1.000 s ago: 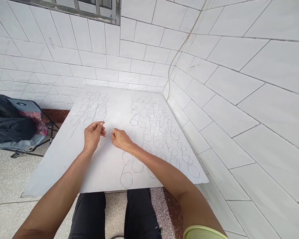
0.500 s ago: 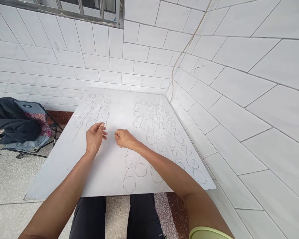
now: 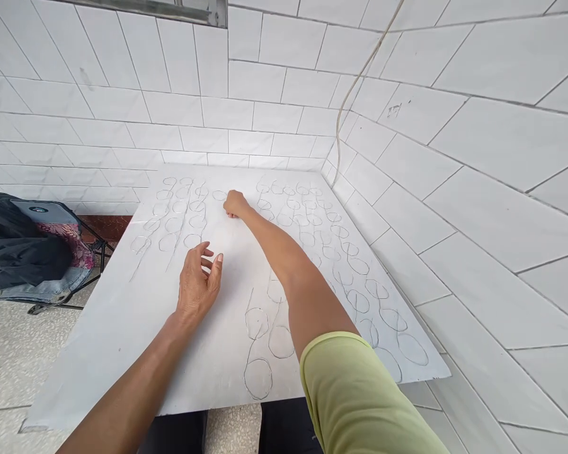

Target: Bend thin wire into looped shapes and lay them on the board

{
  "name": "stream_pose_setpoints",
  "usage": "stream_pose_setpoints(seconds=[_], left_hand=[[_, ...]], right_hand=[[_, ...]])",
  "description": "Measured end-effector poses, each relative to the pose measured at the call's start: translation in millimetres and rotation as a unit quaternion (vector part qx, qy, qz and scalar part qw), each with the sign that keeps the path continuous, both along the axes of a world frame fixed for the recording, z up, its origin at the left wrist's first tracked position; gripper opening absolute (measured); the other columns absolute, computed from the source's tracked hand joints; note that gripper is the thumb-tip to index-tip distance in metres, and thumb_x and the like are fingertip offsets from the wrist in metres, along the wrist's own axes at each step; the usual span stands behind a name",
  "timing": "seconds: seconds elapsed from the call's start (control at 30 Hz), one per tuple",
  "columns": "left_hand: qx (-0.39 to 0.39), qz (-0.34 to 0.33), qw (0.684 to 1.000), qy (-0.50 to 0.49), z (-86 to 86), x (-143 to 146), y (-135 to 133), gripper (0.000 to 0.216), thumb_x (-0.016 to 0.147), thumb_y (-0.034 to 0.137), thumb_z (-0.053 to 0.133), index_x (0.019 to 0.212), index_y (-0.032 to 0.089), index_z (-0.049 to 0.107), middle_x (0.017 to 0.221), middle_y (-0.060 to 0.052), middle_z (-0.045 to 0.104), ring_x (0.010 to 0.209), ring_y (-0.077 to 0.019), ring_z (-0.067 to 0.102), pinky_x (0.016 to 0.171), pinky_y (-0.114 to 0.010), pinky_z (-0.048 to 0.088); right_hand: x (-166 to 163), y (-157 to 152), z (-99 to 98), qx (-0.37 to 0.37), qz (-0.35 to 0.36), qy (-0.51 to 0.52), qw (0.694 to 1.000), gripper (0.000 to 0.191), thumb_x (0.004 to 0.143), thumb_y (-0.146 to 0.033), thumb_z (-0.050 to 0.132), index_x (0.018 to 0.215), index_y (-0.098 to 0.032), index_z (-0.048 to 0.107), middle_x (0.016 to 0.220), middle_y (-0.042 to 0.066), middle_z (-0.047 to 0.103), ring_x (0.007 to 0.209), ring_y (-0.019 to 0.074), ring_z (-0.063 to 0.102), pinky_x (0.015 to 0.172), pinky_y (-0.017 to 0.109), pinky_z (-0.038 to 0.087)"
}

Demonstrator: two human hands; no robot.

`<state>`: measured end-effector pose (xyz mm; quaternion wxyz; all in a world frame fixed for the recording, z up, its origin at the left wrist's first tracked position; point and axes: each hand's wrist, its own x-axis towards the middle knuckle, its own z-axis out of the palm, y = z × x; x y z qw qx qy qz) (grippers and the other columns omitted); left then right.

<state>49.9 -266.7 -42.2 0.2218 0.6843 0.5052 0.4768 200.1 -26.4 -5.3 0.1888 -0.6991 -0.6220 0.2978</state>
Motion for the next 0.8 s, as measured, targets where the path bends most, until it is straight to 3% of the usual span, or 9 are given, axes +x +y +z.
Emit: stream_pose_setpoints(seconds=[0.1, 0.17, 0.23, 0.33, 0.4, 0.5, 0.67, 0.8], left_hand=[[-0.001, 0.000, 1.000, 0.004, -1.3, 0.2, 0.7, 0.042, 0.103, 0.044, 0.053, 0.137, 0.020, 0.049, 0.120, -0.011, 0.061, 0.081, -0.0157, 0.063, 0.064, -0.031, 0.052], [-0.002, -0.003, 1.000, 0.002, -2.0, 1.0, 0.5, 0.041, 0.103, 0.043, 0.052, 0.137, 0.020, 0.048, 0.120, -0.011, 0.060, 0.080, -0.0157, 0.063, 0.064, -0.031, 0.052], [-0.002, -0.008, 1.000, 0.001, -2.7, 2.3, -0.7, 0.041, 0.103, 0.043, 0.052, 0.137, 0.020, 0.048, 0.120, -0.012, 0.060, 0.081, -0.0164, 0.064, 0.064, -0.032, 0.052], [0.002, -0.017, 1.000, 0.005, -3.4, 4.5, -2.7, 0.040, 0.103, 0.042, 0.051, 0.137, 0.021, 0.048, 0.120, -0.012, 0.060, 0.082, -0.0173, 0.064, 0.064, -0.032, 0.052], [0.004, -0.019, 1.000, 0.009, -3.8, 5.2, -3.2, 0.039, 0.103, 0.042, 0.051, 0.136, 0.021, 0.048, 0.121, -0.012, 0.059, 0.082, -0.0174, 0.064, 0.064, -0.033, 0.053], [0.002, -0.015, 1.000, 0.018, -4.9, 5.3, -2.7, 0.040, 0.103, 0.042, 0.051, 0.137, 0.021, 0.047, 0.122, -0.013, 0.058, 0.083, -0.0180, 0.065, 0.065, -0.033, 0.053], [0.010, -0.013, 1.000, 0.022, -7.5, 5.9, -2.2, 0.042, 0.103, 0.042, 0.051, 0.139, 0.021, 0.047, 0.124, -0.015, 0.057, 0.085, -0.0190, 0.065, 0.063, -0.033, 0.054], [0.008, -0.014, 0.999, 0.031, -8.0, 7.5, -3.5, 0.043, 0.103, 0.042, 0.052, 0.140, 0.020, 0.045, 0.126, -0.016, 0.057, 0.085, -0.0193, 0.066, 0.061, -0.033, 0.054]], right_hand=[[1.5, 10.3, -8.7, 0.022, -0.025, -0.021, 0.999, 0.021, 0.097, -0.016, 0.057, 0.110, -0.004, 0.068, 0.090, 0.021, 0.072, 0.078, 0.0300, 0.073, 0.076, 0.046, 0.061], [3.7, 5.2, -17.3, 0.051, -0.040, -0.039, 0.997, 0.030, 0.100, -0.019, 0.051, 0.124, -0.006, 0.063, 0.114, 0.024, 0.069, 0.103, 0.0356, 0.071, 0.090, 0.052, 0.059], [7.7, -4.2, -26.3, 0.110, -0.021, -0.079, 0.991, 0.038, 0.101, -0.018, 0.045, 0.136, -0.008, 0.057, 0.139, 0.024, 0.058, 0.129, 0.0381, 0.057, 0.105, 0.056, 0.050], [16.8, -13.8, -36.9, 0.186, 0.085, -0.159, 0.966, 0.051, 0.101, -0.018, 0.039, 0.151, -0.009, 0.045, 0.164, 0.018, 0.037, 0.153, 0.0337, 0.030, 0.122, 0.052, 0.032], [22.4, -13.3, -40.9, 0.170, 0.141, -0.194, 0.956, 0.057, 0.104, -0.025, 0.035, 0.158, -0.009, 0.035, 0.171, 0.015, 0.025, 0.158, 0.0307, 0.017, 0.127, 0.049, 0.022], [25.4, -5.9, -44.1, 0.118, 0.160, -0.217, 0.956, 0.064, 0.108, -0.041, 0.026, 0.164, -0.009, 0.027, 0.174, 0.012, 0.018, 0.161, 0.0304, 0.010, 0.129, 0.048, 0.014], [19.6, 3.1, -48.2, 0.119, 0.137, -0.224, 0.958, 0.071, 0.108, -0.051, 0.020, 0.167, -0.012, 0.020, 0.175, 0.010, 0.013, 0.161, 0.0317, 0.007, 0.129, 0.052, 0.011], [19.9, 5.4, -48.3, 0.113, 0.161, -0.221, 0.955, 0.070, 0.108, -0.051, 0.019, 0.167, -0.013, 0.019, 0.175, 0.008, 0.011, 0.161, 0.0297, 0.005, 0.129, 0.052, 0.008]])
